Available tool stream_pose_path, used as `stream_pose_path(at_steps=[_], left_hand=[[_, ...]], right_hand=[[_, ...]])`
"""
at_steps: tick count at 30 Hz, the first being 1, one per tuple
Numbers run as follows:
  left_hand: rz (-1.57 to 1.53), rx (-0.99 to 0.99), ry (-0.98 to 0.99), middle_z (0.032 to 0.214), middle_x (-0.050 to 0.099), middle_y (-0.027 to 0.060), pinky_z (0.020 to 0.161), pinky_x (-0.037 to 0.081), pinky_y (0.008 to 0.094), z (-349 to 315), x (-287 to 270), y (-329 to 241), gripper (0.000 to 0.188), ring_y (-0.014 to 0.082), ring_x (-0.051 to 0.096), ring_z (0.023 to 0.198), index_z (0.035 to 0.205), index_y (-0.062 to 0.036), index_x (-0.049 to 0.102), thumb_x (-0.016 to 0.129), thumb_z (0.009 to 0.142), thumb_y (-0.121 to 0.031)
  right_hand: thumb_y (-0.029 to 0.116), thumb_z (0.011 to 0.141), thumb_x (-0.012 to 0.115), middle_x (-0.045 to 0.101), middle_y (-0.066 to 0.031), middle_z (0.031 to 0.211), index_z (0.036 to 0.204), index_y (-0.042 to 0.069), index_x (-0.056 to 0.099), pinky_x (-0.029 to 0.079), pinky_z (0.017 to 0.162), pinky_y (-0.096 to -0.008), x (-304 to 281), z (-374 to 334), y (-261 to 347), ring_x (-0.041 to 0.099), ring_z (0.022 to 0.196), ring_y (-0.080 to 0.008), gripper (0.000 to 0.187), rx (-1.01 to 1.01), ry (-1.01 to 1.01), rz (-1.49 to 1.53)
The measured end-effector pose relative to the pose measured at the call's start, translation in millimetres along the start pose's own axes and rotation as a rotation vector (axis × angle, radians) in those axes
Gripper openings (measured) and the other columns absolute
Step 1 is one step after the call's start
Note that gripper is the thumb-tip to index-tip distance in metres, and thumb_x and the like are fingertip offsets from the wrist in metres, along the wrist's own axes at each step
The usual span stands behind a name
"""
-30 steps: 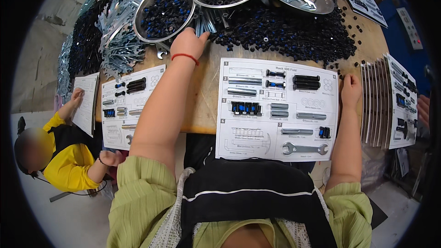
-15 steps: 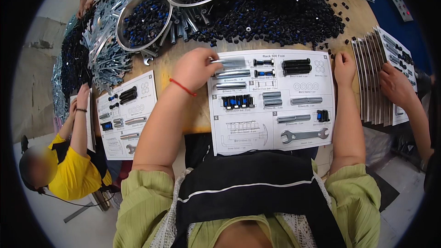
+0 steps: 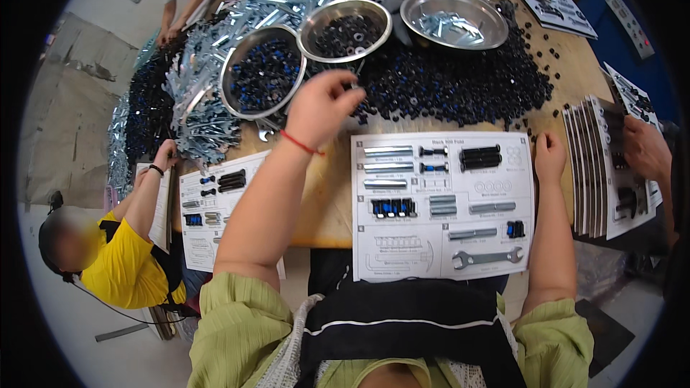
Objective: The person assembles small hardware components onto a printed cardboard backing card, picking bolts, nuts, and washers from bowls and piles on the table. They place each item into designated slots on the card, then stack the completed card with others.
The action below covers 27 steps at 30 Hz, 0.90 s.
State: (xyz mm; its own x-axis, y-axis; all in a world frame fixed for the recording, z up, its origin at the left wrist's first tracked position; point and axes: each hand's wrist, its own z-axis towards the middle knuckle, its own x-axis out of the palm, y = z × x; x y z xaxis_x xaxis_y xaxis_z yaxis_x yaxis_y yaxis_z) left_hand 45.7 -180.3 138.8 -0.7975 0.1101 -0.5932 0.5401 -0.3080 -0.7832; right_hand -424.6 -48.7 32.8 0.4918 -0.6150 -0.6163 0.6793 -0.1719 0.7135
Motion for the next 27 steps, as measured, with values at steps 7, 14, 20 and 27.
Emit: stream_pose_path(at_steps=[7,14,20,27], left_hand=[[0.818,-0.307,-0.01,0.106,0.07,0.0179,0.087,0.053,0.0405,112.9,-98.9,54.7,0.041,0.0312,0.068,0.099,0.11,-0.0025,0.069,0.074,0.081,-0.031],[0.644,-0.335,-0.032,0.12,0.066,0.0205,0.098,0.047,0.0417,103.4,-82.4,93.8,0.053,0.0355,0.061,0.114,0.124,-0.0058,0.057,0.075,0.084,-0.035],[0.347,-0.409,0.011,0.098,0.071,0.0166,0.08,0.055,0.0385,96.1,-83.1,93.2,0.033,0.0269,0.072,0.087,0.116,-0.004,0.06,0.067,0.088,-0.018],[-0.3,-0.24,-0.251,0.081,0.066,0.0064,0.055,0.048,0.0254,87.2,-90.1,113.7,0.023,0.0144,0.065,0.065,0.107,-0.0025,0.061,0.067,0.088,-0.014]], right_hand=[[0.014,0.093,0.057,0.056,-0.0102,0.073,0.086,-0.002,0.059,0.044,0.064,-0.031,1.0,-3.8,3.2,0.053,0.066,-0.0175,0.018,-0.019,-0.01,0.015],[0.014,0.093,0.058,0.058,-0.0112,0.073,0.085,-0.002,0.06,0.045,0.064,-0.0327,0.9,-2.4,9.6,0.055,0.066,-0.0195,0.018,0.013,-0.022,-0.002],[0.016,0.093,0.057,0.059,-0.0123,0.071,0.086,-0.001,0.061,0.045,0.063,-0.0344,0.1,-1.0,1.9,0.056,0.065,-0.0216,0.019,-0.013,-0.033,0.013],[0.018,0.092,0.058,0.06,-0.0135,0.071,0.086,-0.002,0.062,0.045,0.063,-0.0354,8.2,0.6,8.4,0.057,0.065,-0.0216,0.021,-0.035,-0.024,0.034]])
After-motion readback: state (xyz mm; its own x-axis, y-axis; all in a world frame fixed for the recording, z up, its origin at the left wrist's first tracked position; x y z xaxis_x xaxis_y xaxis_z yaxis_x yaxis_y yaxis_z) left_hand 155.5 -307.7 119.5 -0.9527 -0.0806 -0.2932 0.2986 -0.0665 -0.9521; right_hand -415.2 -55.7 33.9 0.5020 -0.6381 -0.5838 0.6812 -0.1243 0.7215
